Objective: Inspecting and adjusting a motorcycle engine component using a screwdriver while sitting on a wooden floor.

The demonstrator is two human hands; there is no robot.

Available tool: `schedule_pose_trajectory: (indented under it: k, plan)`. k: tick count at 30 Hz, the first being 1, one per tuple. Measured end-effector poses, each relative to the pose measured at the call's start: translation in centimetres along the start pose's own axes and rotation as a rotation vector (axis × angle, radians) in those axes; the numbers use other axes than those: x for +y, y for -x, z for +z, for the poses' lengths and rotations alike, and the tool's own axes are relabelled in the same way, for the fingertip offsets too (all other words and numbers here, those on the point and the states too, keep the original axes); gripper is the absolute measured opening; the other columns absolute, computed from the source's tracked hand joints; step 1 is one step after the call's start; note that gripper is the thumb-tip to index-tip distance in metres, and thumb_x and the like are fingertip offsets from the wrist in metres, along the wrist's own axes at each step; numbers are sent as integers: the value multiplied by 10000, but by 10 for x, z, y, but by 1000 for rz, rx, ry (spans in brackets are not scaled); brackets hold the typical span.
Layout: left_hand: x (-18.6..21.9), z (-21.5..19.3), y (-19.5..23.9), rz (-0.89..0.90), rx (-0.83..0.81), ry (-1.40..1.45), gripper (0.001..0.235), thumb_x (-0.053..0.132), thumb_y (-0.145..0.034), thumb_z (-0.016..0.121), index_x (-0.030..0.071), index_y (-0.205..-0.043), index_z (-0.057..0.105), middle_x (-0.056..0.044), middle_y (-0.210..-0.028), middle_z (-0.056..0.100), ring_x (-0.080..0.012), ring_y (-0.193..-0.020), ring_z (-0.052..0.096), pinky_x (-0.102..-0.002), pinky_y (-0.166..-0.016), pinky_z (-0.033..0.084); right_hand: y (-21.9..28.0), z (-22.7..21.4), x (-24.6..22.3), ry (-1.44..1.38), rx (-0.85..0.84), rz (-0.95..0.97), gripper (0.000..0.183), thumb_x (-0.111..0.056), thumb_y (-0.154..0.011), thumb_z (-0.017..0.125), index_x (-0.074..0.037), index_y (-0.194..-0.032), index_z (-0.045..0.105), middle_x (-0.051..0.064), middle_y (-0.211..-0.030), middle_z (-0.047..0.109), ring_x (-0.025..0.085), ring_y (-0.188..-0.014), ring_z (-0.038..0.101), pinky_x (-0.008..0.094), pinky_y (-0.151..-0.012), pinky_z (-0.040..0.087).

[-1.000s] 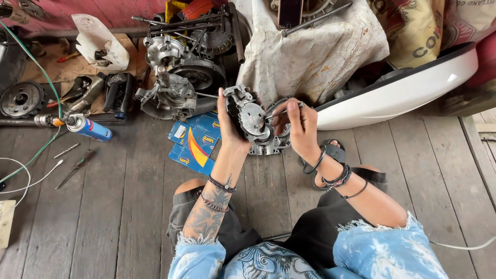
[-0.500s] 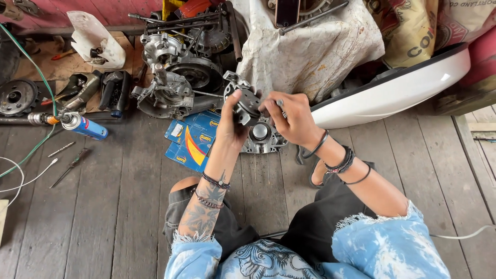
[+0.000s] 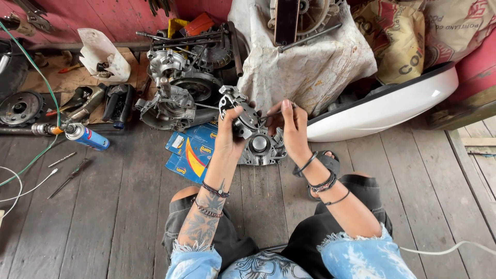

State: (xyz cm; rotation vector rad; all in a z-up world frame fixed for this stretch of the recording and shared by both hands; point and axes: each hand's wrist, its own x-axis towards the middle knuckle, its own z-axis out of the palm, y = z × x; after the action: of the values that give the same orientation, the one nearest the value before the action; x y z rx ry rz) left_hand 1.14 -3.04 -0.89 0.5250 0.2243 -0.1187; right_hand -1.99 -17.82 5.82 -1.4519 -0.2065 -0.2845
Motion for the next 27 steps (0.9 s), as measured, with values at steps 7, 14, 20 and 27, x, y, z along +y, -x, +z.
schedule_pose_trajectory:
  k: [7,14,20,27]
  plan:
    - [5,9,5,44,-32,-46,585,43,-796,807,128,-1283,496,-285,-1126,715,-433,-915,754,-546,-758,660,12,-5,15,-192,83,96,427,-290,-1148,409,-24,-910,642,126,-676,657,156,-531,622,234,-523,454]
    - [3,29,13,128,63,-37,527,201,-821,847,97,-1239,544,-216,-1100,715,-360,-901,749,-532,-805,647,22,-7,-17,539,-158,-591,357,-226,-1103,466,-64,-940,739,27,-685,653,143,-514,628,261,-492,533]
    - [-11,22,10,138,-112,-31,386,198,-869,800,42,-1173,619,-241,-990,729,-365,-828,771,-517,-734,667,11,-15,-14,336,-84,-446,477,-246,-1127,388,-58,-804,686,29,-583,599,109,-411,547,244,-401,454]
    - [-11,25,21,95,-199,-16,416,197,-867,749,44,-1238,637,-200,-962,723,-345,-783,762,-438,-591,647,13,-7,-10,2,71,-56,497,-319,-1149,380,-66,-814,647,62,-543,563,114,-413,515,210,-406,356]
